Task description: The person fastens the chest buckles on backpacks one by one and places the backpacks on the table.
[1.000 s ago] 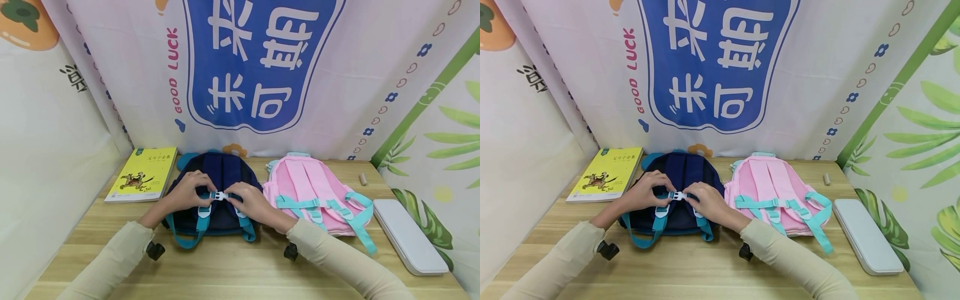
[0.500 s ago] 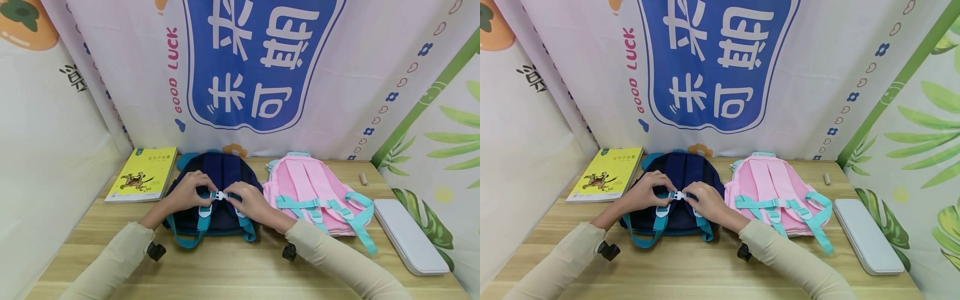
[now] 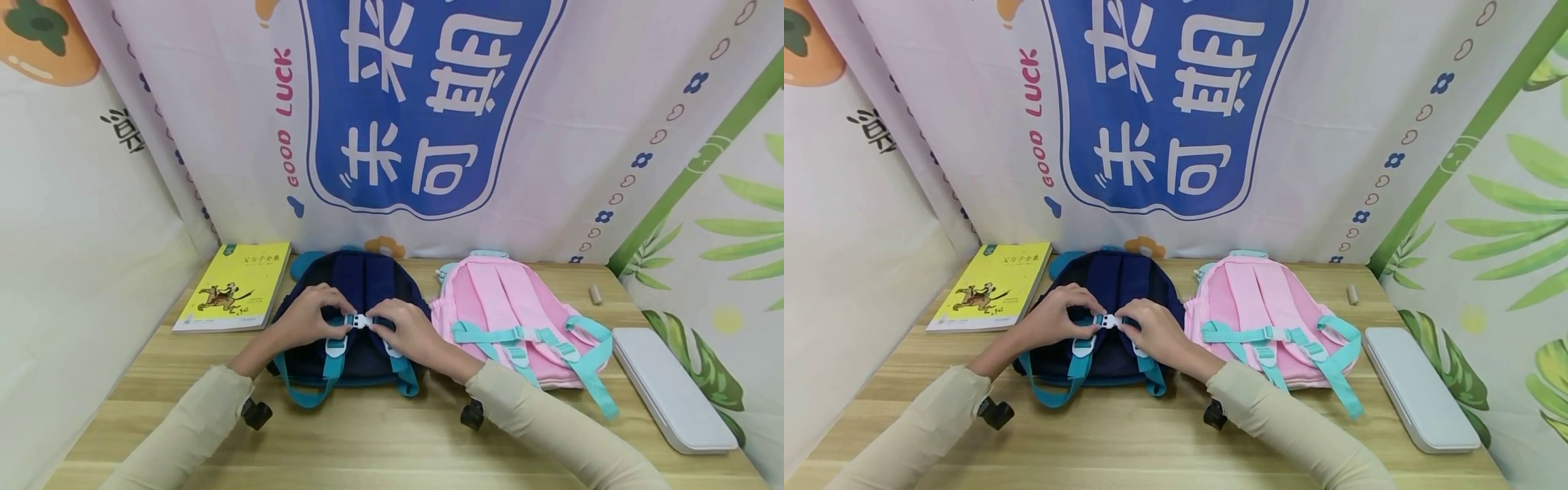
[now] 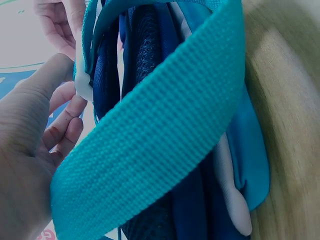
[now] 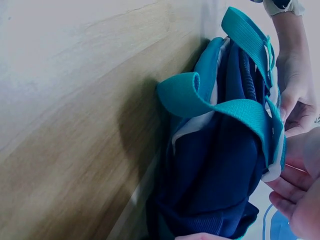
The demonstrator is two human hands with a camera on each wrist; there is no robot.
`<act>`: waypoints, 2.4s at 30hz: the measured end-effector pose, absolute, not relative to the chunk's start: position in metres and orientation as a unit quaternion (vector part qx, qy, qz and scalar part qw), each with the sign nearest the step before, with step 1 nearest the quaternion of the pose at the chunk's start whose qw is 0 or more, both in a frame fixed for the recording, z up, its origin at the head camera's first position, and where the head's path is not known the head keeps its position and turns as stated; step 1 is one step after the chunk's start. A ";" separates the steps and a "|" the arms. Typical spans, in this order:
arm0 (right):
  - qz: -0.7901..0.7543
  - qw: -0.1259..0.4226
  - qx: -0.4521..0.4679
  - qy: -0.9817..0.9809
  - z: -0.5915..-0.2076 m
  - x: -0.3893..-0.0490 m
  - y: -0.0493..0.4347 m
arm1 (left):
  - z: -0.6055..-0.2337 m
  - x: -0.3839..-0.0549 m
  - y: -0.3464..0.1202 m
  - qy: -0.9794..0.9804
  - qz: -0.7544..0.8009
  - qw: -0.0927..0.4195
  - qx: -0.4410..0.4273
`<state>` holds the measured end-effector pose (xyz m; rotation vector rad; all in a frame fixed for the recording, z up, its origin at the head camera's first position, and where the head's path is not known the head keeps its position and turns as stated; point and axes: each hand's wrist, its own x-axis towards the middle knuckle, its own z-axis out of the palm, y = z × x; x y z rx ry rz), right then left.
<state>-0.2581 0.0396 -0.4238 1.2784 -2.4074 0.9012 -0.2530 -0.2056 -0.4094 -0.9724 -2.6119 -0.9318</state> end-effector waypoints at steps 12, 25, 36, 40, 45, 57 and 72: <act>0.315 0.136 0.442 -0.829 -0.424 -0.257 0.040 | -0.409 -0.251 -0.204 -0.887 -0.314 0.100 -0.324; 0.317 0.133 0.445 -0.827 -0.424 -0.260 0.041 | -0.410 -0.252 -0.202 -0.888 -0.308 0.102 -0.325; 0.324 0.134 0.441 -0.826 -0.423 -0.260 0.040 | -0.409 -0.253 -0.201 -0.889 -0.309 0.102 -0.322; 0.325 0.129 0.442 -0.826 -0.421 -0.260 0.039 | -0.409 -0.253 -0.201 -0.889 -0.313 0.100 -0.320; 0.323 0.123 0.440 -0.829 -0.421 -0.260 0.038 | -0.409 -0.253 -0.200 -0.889 -0.315 0.098 -0.317; 0.329 0.117 0.440 -0.827 -0.422 -0.259 0.038 | -0.410 -0.251 -0.200 -0.893 -0.304 0.100 -0.316; 0.306 0.086 0.426 -0.847 -0.425 -0.254 0.033 | -0.409 -0.248 -0.203 -0.909 -0.287 0.064 -0.296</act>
